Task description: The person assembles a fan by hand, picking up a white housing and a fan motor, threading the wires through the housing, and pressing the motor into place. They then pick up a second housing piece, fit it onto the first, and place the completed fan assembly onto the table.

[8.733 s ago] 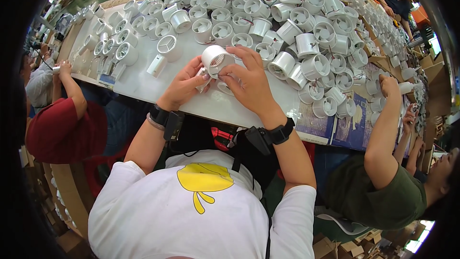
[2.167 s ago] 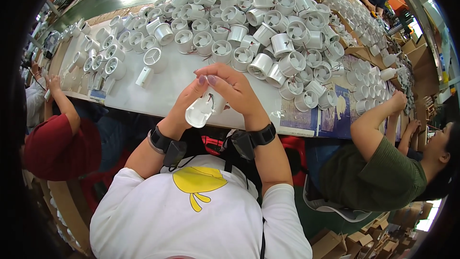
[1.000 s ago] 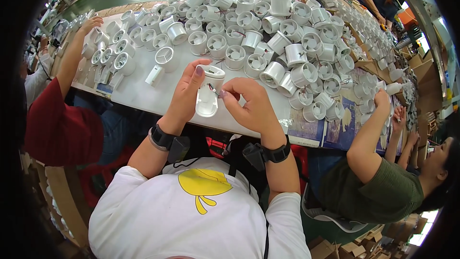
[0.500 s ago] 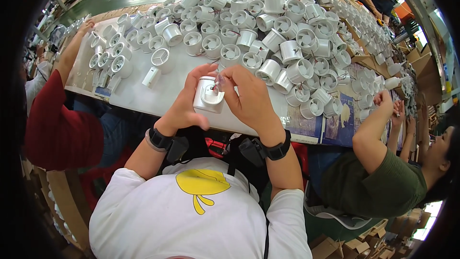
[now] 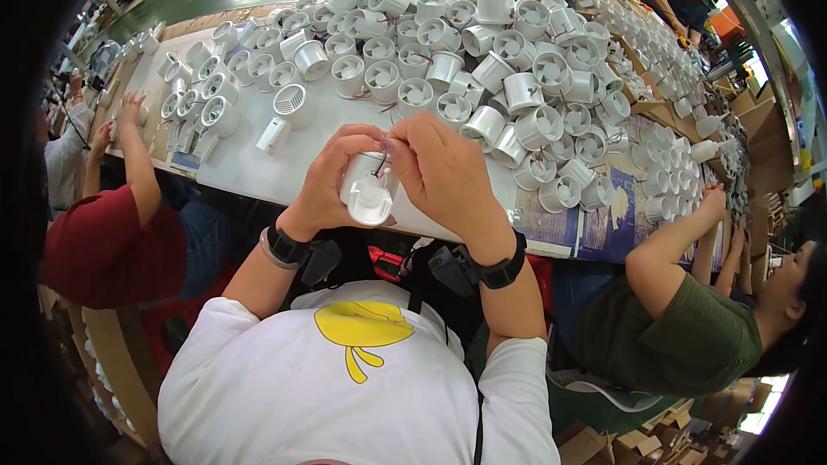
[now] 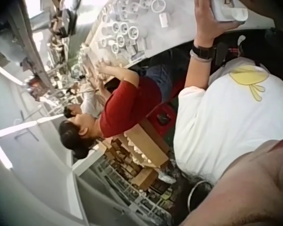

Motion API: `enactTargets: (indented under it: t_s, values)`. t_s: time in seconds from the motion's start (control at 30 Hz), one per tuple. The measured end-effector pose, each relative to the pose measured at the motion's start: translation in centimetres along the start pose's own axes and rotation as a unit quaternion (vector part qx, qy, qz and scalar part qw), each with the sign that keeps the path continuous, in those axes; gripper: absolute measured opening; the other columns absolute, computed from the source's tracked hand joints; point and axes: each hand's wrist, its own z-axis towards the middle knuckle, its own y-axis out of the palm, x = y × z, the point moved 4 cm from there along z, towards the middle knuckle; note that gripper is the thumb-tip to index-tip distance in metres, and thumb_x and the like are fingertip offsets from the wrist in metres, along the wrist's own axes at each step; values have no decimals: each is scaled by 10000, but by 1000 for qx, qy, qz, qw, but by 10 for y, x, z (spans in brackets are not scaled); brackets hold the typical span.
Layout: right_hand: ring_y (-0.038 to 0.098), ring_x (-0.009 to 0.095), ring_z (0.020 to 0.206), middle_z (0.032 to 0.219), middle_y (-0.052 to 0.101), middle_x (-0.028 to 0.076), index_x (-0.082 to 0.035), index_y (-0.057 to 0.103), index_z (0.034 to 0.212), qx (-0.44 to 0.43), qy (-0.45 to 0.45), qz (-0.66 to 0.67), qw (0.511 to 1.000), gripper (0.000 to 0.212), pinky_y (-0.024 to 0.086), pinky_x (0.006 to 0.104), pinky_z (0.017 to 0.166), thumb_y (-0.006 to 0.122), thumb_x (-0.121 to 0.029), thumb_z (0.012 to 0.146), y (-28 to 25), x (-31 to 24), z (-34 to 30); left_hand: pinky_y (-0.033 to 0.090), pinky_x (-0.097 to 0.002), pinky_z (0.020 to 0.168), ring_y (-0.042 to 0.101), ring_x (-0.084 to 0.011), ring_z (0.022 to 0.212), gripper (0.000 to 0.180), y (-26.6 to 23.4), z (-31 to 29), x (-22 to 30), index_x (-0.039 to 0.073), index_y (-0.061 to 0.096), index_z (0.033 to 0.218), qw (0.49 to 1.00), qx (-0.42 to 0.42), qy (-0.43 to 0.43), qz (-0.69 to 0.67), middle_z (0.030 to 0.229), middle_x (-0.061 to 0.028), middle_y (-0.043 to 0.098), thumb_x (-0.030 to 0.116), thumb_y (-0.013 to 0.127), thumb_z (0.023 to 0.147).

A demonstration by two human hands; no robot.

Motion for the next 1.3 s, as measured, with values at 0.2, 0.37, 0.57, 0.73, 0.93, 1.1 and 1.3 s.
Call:
enactTargets:
  t_s: [0.2,0.37,0.57,0.73,0.93,1.1,1.3]
  values:
    - [573,155,614,754,605,87,6,603,927,-4,70,37,997,66,450,270,546,614,-47,888,4,6,1,456,-366,926,563,-289,1070,689,4,-4,3,78,541,1168,995,59,25,-72,1180,-137,541,110,851,554]
    - [567,123,614,753,619,71,-1,626,952,-16,82,63,995,84,446,260,555,623,-51,884,10,11,1,464,-353,899,561,-279,1051,662,2,-3,7,88,557,1156,997,-12,72,7,1159,-140,525,99,841,558]
    - [535,102,648,785,604,32,-36,659,964,11,77,223,972,105,422,233,569,649,-48,860,0,15,-6,469,-334,860,562,-260,1013,654,-2,-4,7,94,563,1153,998,31,58,-22,1144,-138,517,104,845,563]
    - [517,105,687,828,576,31,-43,669,943,-83,1,202,976,119,407,221,574,672,-28,825,1,2,2,472,-338,856,565,-257,1005,650,1,-3,2,90,562,1149,997,30,56,-37,1147,-137,517,108,847,566]
    - [525,113,703,860,569,47,-35,660,909,-33,-14,150,988,108,412,228,578,676,-5,806,6,1,3,474,-351,866,566,-265,1012,657,5,-4,3,87,554,1154,998,31,52,-13,1151,-135,521,110,852,569]
    - [531,117,711,880,567,52,-27,648,887,29,13,144,989,85,421,231,586,679,-2,812,5,3,3,469,-361,891,558,-272,1060,783,10,-15,-7,81,468,1257,997,26,75,10,1207,-136,504,120,857,579]
    - [542,119,710,893,569,57,-23,646,889,13,-9,151,988,68,434,230,589,675,-6,830,2,-8,9,450,-374,932,515,-265,1156,898,15,-15,-13,74,348,1338,993,20,30,-114,1277,-138,467,100,849,593]
